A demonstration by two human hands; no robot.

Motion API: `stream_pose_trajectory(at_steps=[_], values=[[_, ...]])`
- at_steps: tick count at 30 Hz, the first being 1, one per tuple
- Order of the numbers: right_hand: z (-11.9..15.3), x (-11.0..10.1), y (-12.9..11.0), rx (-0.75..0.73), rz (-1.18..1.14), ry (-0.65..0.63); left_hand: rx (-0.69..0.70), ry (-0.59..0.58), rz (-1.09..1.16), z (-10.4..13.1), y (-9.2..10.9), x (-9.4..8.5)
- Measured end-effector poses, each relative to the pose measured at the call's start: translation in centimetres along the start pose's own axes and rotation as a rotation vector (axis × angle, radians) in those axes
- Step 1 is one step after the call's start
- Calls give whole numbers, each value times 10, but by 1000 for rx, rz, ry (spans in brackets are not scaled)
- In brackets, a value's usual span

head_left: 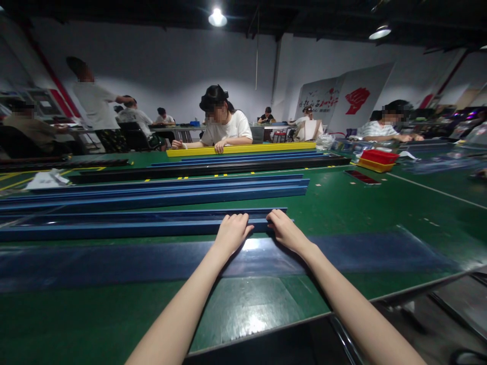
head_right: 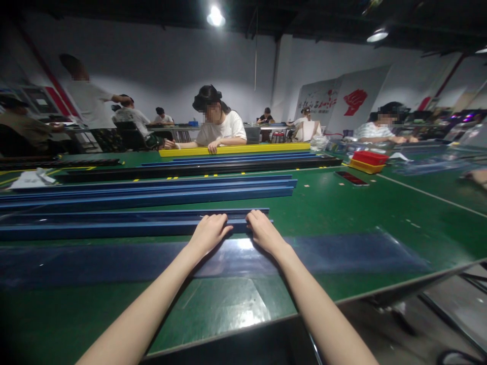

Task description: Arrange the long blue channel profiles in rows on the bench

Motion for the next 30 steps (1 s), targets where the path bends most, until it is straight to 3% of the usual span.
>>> stream_pose_trajectory(at_steps=[12, 30], values=[[3, -12, 4, 4, -59, -12, 29, 13, -29, 2, -2, -5], [34, -38, 28, 145, 113, -41, -20, -7, 29, 0, -18, -6]])
Point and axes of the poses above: each hand's wrist, its own z-axis away from the middle knuckle, its own x-axis out of the palm, y = z × x, the point moved 4 cm from there along -z, towards the middle knuckle, and after that the axes turned 14 degrees about -x, right-handed, at the moved point
